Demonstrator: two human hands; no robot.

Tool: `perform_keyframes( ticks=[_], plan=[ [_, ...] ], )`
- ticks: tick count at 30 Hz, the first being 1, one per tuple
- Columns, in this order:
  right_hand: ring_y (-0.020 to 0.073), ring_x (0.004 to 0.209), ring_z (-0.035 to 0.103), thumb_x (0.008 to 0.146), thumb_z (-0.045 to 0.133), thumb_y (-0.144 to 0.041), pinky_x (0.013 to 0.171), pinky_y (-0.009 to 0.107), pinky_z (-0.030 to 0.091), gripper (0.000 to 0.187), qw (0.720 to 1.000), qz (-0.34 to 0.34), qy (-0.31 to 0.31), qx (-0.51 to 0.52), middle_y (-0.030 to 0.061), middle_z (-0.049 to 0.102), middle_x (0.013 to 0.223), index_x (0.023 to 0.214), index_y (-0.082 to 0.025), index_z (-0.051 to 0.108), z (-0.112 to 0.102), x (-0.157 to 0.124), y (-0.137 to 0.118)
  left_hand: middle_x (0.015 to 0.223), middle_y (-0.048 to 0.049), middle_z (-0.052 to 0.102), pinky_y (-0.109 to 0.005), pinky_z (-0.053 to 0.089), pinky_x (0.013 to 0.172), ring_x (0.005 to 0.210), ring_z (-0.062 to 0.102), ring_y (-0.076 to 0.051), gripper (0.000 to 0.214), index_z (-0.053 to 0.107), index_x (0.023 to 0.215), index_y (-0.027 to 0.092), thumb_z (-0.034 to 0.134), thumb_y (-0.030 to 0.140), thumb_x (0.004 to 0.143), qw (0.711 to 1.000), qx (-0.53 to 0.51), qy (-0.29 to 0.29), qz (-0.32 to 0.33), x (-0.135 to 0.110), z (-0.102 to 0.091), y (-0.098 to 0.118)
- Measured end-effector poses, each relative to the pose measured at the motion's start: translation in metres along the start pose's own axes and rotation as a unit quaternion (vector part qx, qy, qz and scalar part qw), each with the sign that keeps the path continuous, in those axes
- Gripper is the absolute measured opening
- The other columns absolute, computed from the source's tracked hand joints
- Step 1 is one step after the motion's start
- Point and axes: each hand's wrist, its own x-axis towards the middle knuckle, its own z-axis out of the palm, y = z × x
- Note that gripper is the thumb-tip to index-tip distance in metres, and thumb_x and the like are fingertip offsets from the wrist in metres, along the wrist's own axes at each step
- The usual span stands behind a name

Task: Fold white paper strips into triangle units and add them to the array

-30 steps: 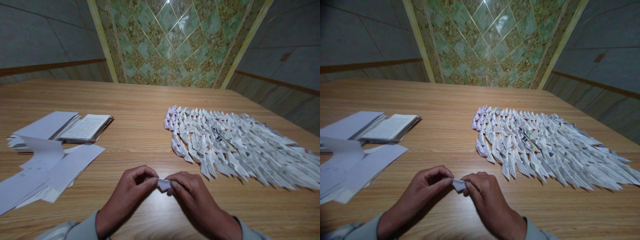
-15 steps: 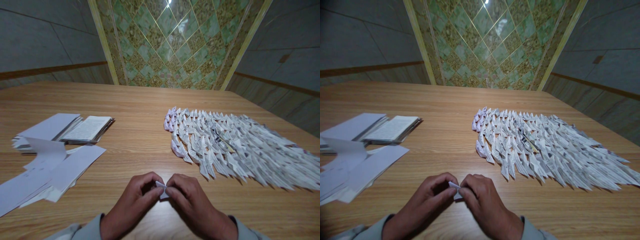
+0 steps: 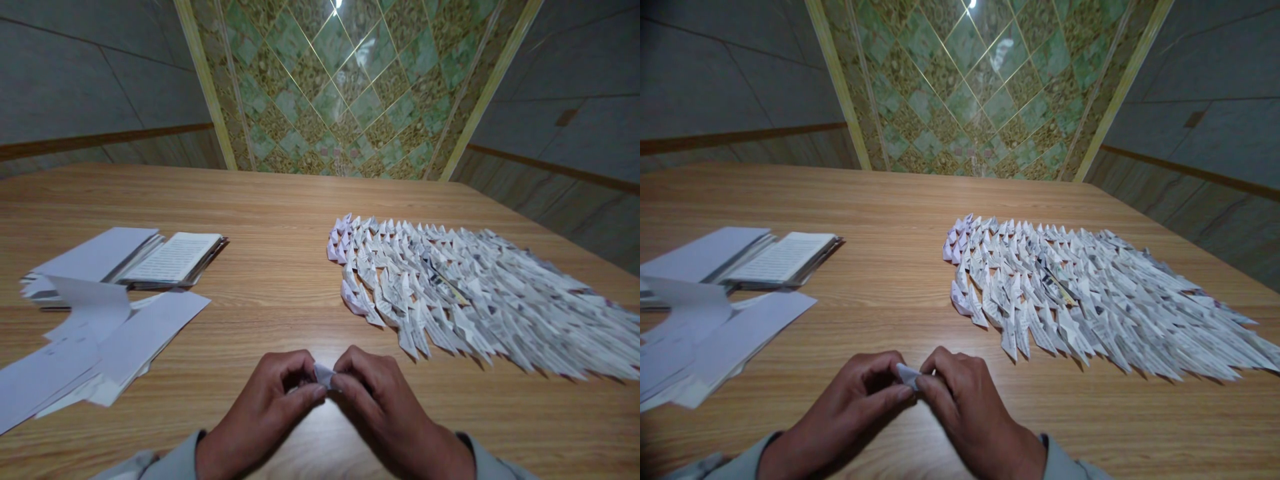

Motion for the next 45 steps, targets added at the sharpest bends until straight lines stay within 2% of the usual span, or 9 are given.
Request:
perform_keyframes(
  ticks=[6, 10, 20, 25, 29, 31, 34, 39, 45],
  plan=[
    [0.0208, 0.082, 0.053, 0.097, 0.062, -0.026, 0.074, 0.033, 0.035, 0.010, 0.990, -0.075, 0.013, -0.123, 0.0035, 0.063, 0.082, 0.092, -0.017, 0.064, 0.000, 0.000, 0.001, 0.063, 0.0012, 0.054, -0.025, 0.035, 0.058, 0.061, 0.049, -0.015, 0.030, 0.060, 0.068, 0.016, 0.059, 0.037, 0.089, 0.996, 0.089, 0.004, 0.020, -0.002, -0.003, 0.004],
    [0.0221, 0.091, 0.055, 0.097, 0.064, -0.024, 0.079, 0.035, 0.038, 0.008, 0.990, -0.103, 0.025, -0.095, 0.0066, 0.065, 0.094, 0.098, -0.016, 0.064, -0.001, 0.001, -0.004, 0.062, 0.0015, 0.055, -0.025, 0.035, 0.059, 0.060, 0.050, -0.015, 0.028, 0.058, 0.068, 0.018, 0.059, 0.036, 0.090, 0.991, 0.124, 0.000, 0.041, -0.003, -0.001, 0.003],
    [0.0177, 0.079, 0.056, 0.100, 0.061, -0.022, 0.073, 0.030, 0.038, 0.014, 0.991, -0.123, 0.025, -0.044, 0.0012, 0.065, 0.077, 0.086, -0.018, 0.063, 0.004, -0.002, -0.004, 0.069, -0.0022, 0.061, -0.027, 0.036, 0.064, 0.068, 0.057, -0.018, 0.022, 0.058, 0.071, 0.018, 0.057, 0.026, 0.091, 0.964, 0.247, -0.027, 0.098, -0.008, 0.003, -0.006],
    [0.0174, 0.078, 0.055, 0.101, 0.056, -0.020, 0.073, 0.030, 0.038, 0.019, 0.996, -0.084, 0.027, -0.028, 0.0009, 0.063, 0.077, 0.082, -0.019, 0.062, 0.000, -0.002, -0.008, 0.065, 0.0005, 0.060, -0.026, 0.038, 0.062, 0.063, 0.055, -0.016, 0.023, 0.063, 0.072, 0.018, 0.061, 0.031, 0.090, 0.987, 0.147, -0.011, 0.057, -0.004, 0.002, -0.003],
    [0.0189, 0.085, 0.059, 0.102, 0.054, -0.023, 0.076, 0.030, 0.042, 0.014, 0.998, -0.060, 0.029, -0.014, 0.0042, 0.069, 0.091, 0.107, -0.019, 0.066, -0.004, 0.000, -0.007, 0.076, -0.0024, 0.067, -0.028, 0.044, 0.068, 0.073, 0.059, -0.018, 0.021, 0.069, 0.082, 0.017, 0.062, 0.035, 0.092, 1.000, -0.002, -0.002, 0.010, 0.001, -0.001, -0.001],
    [0.0193, 0.087, 0.060, 0.103, 0.053, -0.024, 0.076, 0.030, 0.042, 0.016, 0.998, -0.052, 0.022, -0.015, 0.0046, 0.069, 0.093, 0.108, -0.020, 0.067, -0.005, 0.001, -0.005, 0.081, -0.0041, 0.070, -0.029, 0.047, 0.073, 0.078, 0.061, -0.019, 0.022, 0.070, 0.085, 0.017, 0.062, 0.036, 0.093, 0.999, -0.048, 0.006, 0.003, 0.003, -0.002, -0.001],
    [0.0179, 0.084, 0.061, 0.102, 0.055, -0.022, 0.075, 0.028, 0.042, 0.016, 0.999, -0.033, 0.014, -0.008, 0.0029, 0.070, 0.088, 0.098, -0.020, 0.071, -0.003, 0.002, -0.004, 0.082, -0.0047, 0.071, -0.030, 0.049, 0.077, 0.080, 0.063, -0.020, 0.021, 0.071, 0.086, 0.017, 0.062, 0.034, 0.093, 0.998, -0.063, 0.022, 0.011, 0.003, -0.004, -0.001],
    [0.0162, 0.080, 0.062, 0.098, 0.061, -0.018, 0.072, 0.026, 0.042, 0.012, 1.000, -0.004, 0.001, 0.009, 0.0016, 0.072, 0.090, 0.103, -0.020, 0.071, 0.002, 0.001, -0.003, 0.080, -0.0033, 0.069, -0.029, 0.049, 0.072, 0.076, 0.063, -0.019, 0.017, 0.068, 0.088, 0.017, 0.063, 0.033, 0.092, 0.996, -0.068, 0.051, 0.004, 0.002, -0.002, 0.002],
    [0.0142, 0.073, 0.056, 0.090, 0.065, -0.012, 0.066, 0.025, 0.039, 0.007, 0.999, 0.003, -0.024, 0.027, -0.0006, 0.066, 0.082, 0.093, -0.018, 0.066, 0.006, 0.001, -0.004, 0.075, -0.0004, 0.065, -0.027, 0.047, 0.067, 0.072, 0.061, -0.017, 0.017, 0.061, 0.082, 0.020, 0.064, 0.033, 0.091, 0.996, -0.044, 0.080, 0.017, 0.000, 0.000, 0.001]
  ],
)
